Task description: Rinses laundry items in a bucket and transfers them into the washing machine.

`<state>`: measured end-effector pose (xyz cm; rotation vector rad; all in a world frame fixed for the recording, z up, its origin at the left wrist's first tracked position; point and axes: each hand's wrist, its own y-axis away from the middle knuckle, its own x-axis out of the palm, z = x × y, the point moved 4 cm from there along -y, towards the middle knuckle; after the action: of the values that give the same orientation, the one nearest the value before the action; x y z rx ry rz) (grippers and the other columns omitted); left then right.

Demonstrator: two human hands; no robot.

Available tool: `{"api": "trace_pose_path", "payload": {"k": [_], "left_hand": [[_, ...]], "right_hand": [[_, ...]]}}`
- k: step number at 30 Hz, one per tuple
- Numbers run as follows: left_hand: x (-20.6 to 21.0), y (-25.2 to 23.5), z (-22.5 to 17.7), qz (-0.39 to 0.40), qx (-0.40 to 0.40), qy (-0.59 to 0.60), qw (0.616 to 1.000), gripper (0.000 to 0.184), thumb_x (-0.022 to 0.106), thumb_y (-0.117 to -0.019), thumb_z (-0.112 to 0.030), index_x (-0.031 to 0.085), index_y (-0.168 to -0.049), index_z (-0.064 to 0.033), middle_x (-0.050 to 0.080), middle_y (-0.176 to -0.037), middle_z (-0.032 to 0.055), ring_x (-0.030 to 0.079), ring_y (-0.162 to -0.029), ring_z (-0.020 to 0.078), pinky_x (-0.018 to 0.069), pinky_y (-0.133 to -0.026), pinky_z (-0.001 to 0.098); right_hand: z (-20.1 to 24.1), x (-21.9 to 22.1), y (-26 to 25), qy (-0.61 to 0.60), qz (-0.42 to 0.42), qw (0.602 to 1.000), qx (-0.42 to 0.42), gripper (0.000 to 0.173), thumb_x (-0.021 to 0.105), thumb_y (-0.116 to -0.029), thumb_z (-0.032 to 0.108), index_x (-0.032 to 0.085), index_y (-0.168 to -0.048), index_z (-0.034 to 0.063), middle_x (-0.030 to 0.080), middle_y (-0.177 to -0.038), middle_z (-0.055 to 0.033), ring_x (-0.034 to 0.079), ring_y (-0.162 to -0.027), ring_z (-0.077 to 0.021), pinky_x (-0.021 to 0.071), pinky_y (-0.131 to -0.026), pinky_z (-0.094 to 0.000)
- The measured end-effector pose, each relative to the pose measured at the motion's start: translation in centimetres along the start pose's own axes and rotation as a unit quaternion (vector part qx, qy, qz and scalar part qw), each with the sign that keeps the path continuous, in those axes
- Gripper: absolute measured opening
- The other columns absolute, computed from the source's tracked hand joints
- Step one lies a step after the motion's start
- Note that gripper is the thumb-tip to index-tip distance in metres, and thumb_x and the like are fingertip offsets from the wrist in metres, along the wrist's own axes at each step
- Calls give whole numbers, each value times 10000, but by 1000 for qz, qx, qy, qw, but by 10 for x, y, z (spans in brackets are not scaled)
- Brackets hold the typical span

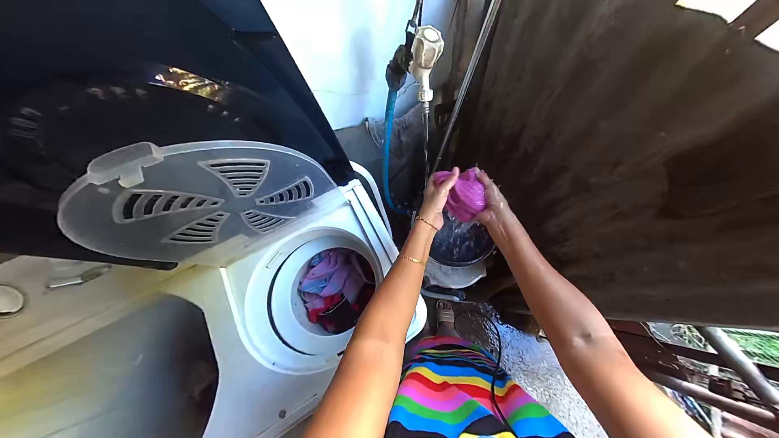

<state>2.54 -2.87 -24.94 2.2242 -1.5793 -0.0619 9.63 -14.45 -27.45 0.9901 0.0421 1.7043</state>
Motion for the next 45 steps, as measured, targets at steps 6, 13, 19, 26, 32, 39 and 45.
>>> {"api": "trace_pose_path", "payload": {"k": [6,13,19,26,32,39,45], "left_hand": [[25,-18,6,-30,30,116,992,573,590,-968,-599,583,-1365,-187,682,-1198,73,665,-1043,203,570,-873,432],[45,-48,0,-82,-27,139,987,241,631,-988,-233,648,-1121,-32,670,-945,105,645,-829,190,563,-741,404],[31,-7,-34,-64,-3,47,997,443,587,-1044,-368,649,-1255,17,688,-1154,193,658,-1060,255,538,-941,457],[-80,133,-146,-82,334,-203,917,222,603,-984,-215,734,-1028,-42,550,-1406,191,473,-1369,280,408,-1118,441],[-151,246,-202,-31,433,-247,867,107,581,-1007,-53,654,-1032,22,669,-987,54,655,-946,111,571,-880,303],[-226,272,-163,-157,372,-230,885,97,604,-1009,-65,661,-1074,-22,682,-960,-6,653,-906,72,556,-846,263],[-275,287,-179,-236,343,-262,871,106,596,-1026,-136,646,-1098,-75,675,-991,-53,650,-924,44,554,-864,260]], "right_hand": [[18,26,19,211,-127,957,-152,353,717,-936,358,719,-1074,33,734,-893,-111,718,-795,-202,614,-743,-427],[45,24,23,451,-80,846,-272,264,636,-923,347,753,-917,110,721,-811,-56,698,-776,-196,563,-731,-508],[55,45,61,439,43,864,-243,308,608,-992,335,710,-1083,60,717,-886,-29,695,-793,-118,606,-756,-380],[15,124,124,155,268,951,17,578,233,-1087,576,612,-1243,168,716,-1094,-26,693,-1023,-150,604,-879,-385],[-63,178,133,514,353,781,40,678,189,-1089,589,445,-1527,140,590,-1404,-141,670,-1145,-286,588,-885,-507],[-123,234,159,416,569,699,-125,348,649,-1001,194,628,-1263,-33,690,-1177,-129,676,-1083,-178,577,-959,-364],[-120,279,138,436,491,722,-220,192,614,-1015,154,617,-1081,-27,657,-981,-99,666,-805,-139,591,-746,-332]]}}
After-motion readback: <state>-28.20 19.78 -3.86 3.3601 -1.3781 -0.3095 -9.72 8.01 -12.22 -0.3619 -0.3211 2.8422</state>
